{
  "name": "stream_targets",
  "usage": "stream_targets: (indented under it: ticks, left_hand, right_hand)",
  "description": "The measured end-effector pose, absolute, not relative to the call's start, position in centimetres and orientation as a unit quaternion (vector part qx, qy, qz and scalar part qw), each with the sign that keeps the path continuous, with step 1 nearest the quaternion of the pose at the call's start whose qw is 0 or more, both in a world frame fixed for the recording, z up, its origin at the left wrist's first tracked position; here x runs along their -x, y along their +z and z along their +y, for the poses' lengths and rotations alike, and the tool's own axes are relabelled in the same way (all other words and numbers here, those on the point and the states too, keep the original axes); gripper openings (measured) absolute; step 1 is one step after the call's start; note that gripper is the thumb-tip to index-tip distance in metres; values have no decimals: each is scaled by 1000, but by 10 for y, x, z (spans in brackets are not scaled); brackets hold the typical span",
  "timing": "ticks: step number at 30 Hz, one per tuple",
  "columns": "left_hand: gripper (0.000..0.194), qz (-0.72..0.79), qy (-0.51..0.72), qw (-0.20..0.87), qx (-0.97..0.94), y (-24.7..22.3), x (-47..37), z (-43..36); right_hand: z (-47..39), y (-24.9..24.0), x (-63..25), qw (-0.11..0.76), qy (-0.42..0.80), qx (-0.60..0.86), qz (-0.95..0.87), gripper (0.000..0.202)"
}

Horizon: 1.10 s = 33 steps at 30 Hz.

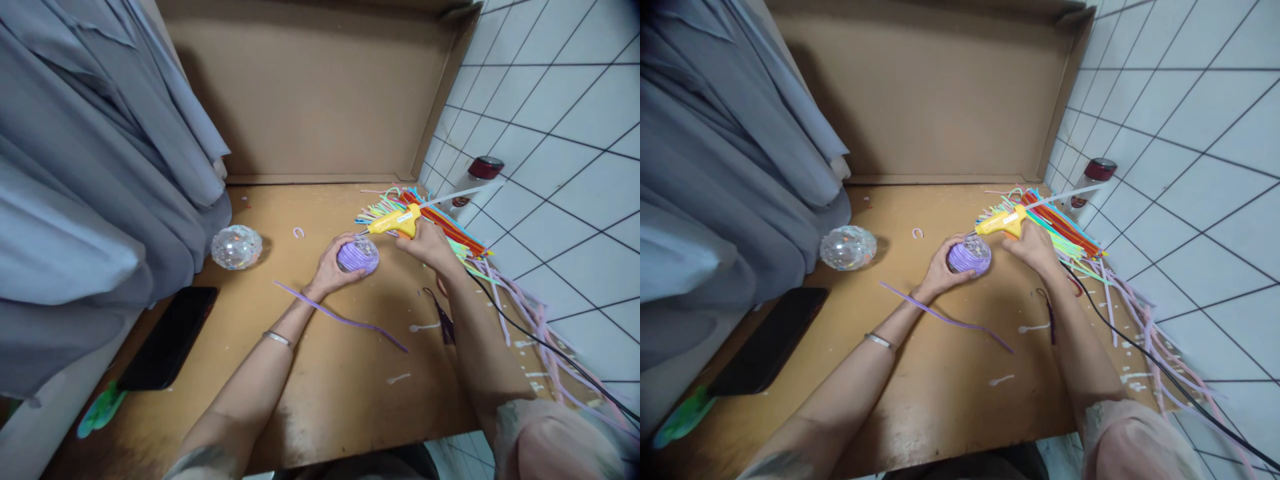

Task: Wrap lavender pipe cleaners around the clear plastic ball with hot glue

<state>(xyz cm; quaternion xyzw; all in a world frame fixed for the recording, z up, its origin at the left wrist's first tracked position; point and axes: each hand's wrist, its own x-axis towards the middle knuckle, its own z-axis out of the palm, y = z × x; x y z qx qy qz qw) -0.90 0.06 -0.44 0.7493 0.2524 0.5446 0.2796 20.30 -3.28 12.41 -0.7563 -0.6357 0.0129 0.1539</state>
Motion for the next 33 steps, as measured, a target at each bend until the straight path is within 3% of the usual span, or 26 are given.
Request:
stream_targets:
  ticks: [7, 14, 25, 30, 33]
  left_hand:
    - [69, 250, 544, 283, -749, -4, 9, 0]
    - [68, 257, 539, 289, -748, -4, 9, 0]
    - [67, 255, 541, 281, -751, -3, 10, 0]
    - [68, 261, 540, 283, -749, -3, 9, 0]
    - [70, 266, 534, 287, -749, -2, 9, -1]
  right_hand:
    - [-19, 108, -219, 156, 43, 809, -566, 43]
    - [-9, 82, -226, 79, 46, 848, -522, 55]
    - [-11, 64, -232, 16, 69, 850, -521, 56]
    - [-16, 83, -222, -26, -31, 840, -541, 51]
    - [-31, 115, -209, -37, 2, 807, -590, 39]
